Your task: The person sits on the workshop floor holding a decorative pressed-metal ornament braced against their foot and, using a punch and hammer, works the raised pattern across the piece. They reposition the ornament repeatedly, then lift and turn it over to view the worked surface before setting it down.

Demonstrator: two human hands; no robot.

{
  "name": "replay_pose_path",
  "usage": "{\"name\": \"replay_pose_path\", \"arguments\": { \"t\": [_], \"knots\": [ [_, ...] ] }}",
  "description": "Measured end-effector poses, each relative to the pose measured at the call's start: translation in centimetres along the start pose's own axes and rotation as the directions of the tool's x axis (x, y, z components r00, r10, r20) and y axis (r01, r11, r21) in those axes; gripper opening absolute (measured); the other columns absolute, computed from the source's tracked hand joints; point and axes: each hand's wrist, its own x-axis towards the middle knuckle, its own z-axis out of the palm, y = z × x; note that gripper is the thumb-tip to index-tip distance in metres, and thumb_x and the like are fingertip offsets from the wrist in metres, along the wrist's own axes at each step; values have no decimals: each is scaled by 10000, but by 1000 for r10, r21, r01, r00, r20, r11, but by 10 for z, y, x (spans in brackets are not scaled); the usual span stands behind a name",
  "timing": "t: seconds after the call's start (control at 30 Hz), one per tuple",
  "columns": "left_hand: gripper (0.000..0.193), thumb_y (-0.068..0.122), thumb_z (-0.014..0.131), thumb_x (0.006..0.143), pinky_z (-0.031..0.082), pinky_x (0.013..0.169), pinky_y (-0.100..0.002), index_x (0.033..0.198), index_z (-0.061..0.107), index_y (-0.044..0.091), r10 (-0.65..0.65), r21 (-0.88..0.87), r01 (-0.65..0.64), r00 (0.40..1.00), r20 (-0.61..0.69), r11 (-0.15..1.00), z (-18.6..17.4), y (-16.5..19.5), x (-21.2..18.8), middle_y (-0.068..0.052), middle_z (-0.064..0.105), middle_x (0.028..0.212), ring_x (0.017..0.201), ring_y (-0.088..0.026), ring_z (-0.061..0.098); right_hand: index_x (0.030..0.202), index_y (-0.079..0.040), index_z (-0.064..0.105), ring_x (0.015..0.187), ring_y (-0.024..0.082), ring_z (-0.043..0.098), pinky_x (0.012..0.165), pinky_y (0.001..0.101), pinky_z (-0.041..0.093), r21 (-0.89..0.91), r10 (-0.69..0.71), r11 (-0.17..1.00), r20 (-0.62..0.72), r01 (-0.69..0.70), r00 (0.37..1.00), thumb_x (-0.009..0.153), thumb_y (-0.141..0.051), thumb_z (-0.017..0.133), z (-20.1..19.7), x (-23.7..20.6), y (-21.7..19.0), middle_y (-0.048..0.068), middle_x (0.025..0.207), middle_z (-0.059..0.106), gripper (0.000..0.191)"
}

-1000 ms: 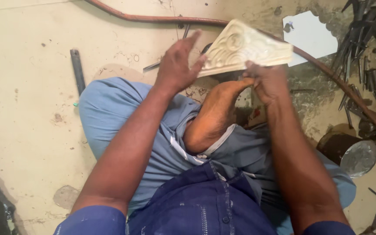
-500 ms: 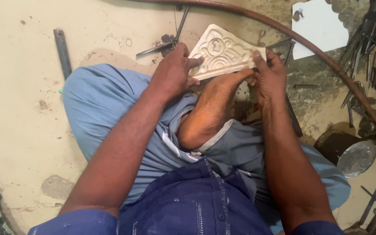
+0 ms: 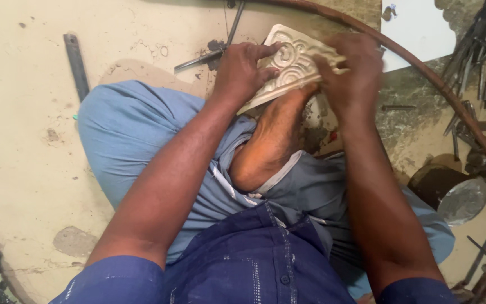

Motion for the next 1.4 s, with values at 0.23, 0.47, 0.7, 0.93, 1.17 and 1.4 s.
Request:
{"name": "replay_pose_path", "arguments": {
  "t": [0.23,0.47,0.7,0.93,1.17,1.4],
  "knots": [
    [461,331,906,727,547,802,-427,1158,784,224,-163,91,157,985,53,983,-5,11,5,-134,750,973,864,-319,723,976,-3,752,795,250,667,672,396,555,-47,-60,997,161,68,985,647,-162,1009,25,32,-14,151,941,659,446],
    [425,239,926,683,560,826,-402,1086,809,177,-77,-3,77,997,-24,997,-2,0,13,-127,765,974,883,-310,731,888,1,735,705,286,660,657,417,520,-15,-113,993,184,118,976,633,-143,1024,34,38,-6,117,752,665,412],
    [398,266,919,747,553,843,-401,1124,807,204,-18,65,21,999,-45,998,5,-3,11,-119,772,1005,916,-314,720,862,-7,738,713,290,702,642,404,537,-62,-94,993,168,105,981,641,-132,985,39,42,-9,131,797,702,355],
    [504,401,931,704,521,712,-474,1161,774,254,-97,198,103,995,-39,975,1,9,3,-98,656,882,826,-314,677,1234,-70,747,899,234,716,747,355,574,25,84,996,109,-87,990,769,-131,948,10,9,1,110,1036,716,510],
    [343,377,817,837,533,693,-485,979,733,76,237,466,27,834,-499,884,-45,-57,29,-171,678,916,820,-388,668,1257,-41,745,1059,360,697,930,452,538,-239,233,946,30,-220,972,928,-214,866,-83,-120,71,194,1124,720,391],
    [143,65,680,746,569,716,-460,845,764,124,-109,383,217,952,-284,898,-125,-90,7,-153,737,785,737,-343,719,1202,-61,759,1011,422,682,851,507,528,-368,377,889,247,-273,893,830,-210,808,-92,-156,119,215,1095,737,404]
  ]
}}
